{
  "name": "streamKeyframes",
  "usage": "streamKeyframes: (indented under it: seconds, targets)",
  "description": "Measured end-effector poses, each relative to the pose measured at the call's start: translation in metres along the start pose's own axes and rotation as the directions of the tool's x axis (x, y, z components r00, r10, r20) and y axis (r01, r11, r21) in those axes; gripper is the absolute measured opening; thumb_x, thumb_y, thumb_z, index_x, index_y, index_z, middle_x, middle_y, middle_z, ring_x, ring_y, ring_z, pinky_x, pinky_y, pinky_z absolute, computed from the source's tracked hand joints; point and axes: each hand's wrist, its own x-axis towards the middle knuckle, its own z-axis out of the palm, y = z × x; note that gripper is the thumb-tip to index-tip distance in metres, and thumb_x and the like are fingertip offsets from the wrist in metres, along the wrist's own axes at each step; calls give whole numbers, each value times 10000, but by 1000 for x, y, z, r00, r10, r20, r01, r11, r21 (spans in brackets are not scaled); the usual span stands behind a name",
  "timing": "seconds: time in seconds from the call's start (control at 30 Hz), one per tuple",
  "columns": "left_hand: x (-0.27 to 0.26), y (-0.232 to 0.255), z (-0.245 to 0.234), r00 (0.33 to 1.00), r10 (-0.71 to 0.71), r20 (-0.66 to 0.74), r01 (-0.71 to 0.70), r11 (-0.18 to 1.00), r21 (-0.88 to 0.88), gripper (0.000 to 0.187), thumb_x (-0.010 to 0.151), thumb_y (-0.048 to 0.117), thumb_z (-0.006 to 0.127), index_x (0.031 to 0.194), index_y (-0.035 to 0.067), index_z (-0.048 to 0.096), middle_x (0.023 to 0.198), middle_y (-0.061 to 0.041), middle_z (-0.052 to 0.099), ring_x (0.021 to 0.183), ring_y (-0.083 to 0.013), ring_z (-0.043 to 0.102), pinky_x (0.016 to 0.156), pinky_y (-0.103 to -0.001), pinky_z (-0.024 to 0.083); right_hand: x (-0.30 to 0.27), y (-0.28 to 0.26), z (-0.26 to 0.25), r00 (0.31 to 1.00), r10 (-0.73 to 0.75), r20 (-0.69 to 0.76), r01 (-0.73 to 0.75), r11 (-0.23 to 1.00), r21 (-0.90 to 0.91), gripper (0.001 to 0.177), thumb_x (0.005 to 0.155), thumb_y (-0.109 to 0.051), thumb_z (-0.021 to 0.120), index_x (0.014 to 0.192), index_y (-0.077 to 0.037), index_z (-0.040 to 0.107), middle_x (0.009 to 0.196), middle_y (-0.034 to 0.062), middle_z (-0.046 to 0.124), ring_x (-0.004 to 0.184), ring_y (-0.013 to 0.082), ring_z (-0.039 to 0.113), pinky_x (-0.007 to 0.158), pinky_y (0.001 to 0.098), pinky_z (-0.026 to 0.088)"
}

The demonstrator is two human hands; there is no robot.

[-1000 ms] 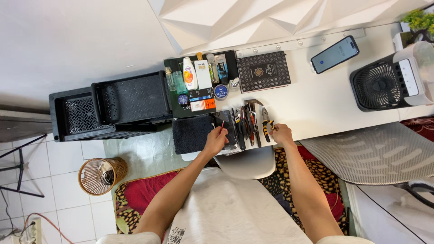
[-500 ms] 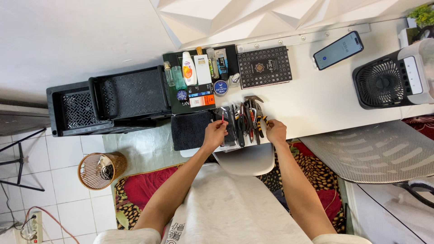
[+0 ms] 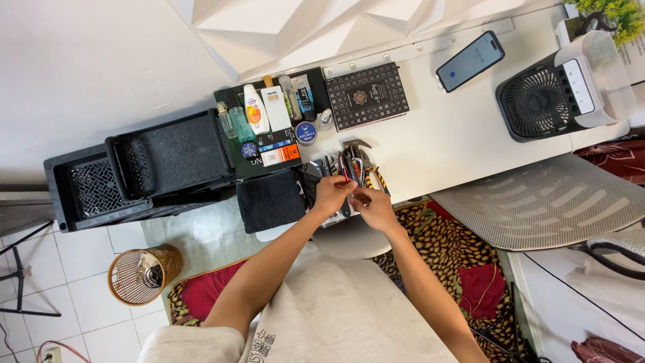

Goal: The person removes various hand tools, pouches, and personal accessories from a plastic storage shelf and places them onto a desk by hand.

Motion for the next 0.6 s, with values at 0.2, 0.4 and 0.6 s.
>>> streamKeyframes:
  seconds: [0.2, 0.4, 0.6]
  targets:
    - [-9, 5, 5, 999, 2, 35, -10, 974, 228, 364, 949, 351, 742, 1123, 32, 749, 876, -107, 804, 807, -209, 757, 755, -335, 572, 35, 59, -28, 961, 21, -275, -78, 977, -199, 273, 867, -172, 828, 1098, -31, 801, 938, 150, 802, 779, 243, 785, 757, 357, 612]
    - [-24, -2, -6, 997, 48, 58, -57, 984, 168, 288, 954, 291, 710, 1052, 23, 748, 897, -92, 811, 834, -191, 782, 785, -323, 584, 63, 81, -24, 970, 130, -203, -196, 916, -350, 182, 874, -176, 818, 990, -36, 808, 909, 153, 799, 830, 314, 776, 806, 410, 613]
    - [-44, 7, -23, 997, -40, -61, 52, 976, 212, 279, 948, 269, 717, 1064, 17, 745, 921, -105, 793, 814, -216, 757, 775, -347, 581, 56, 63, -23, 966, 44, -253, -143, 912, -385, 221, 849, -203, 838, 1001, -47, 798, 951, 153, 796, 890, 343, 764, 828, 429, 603]
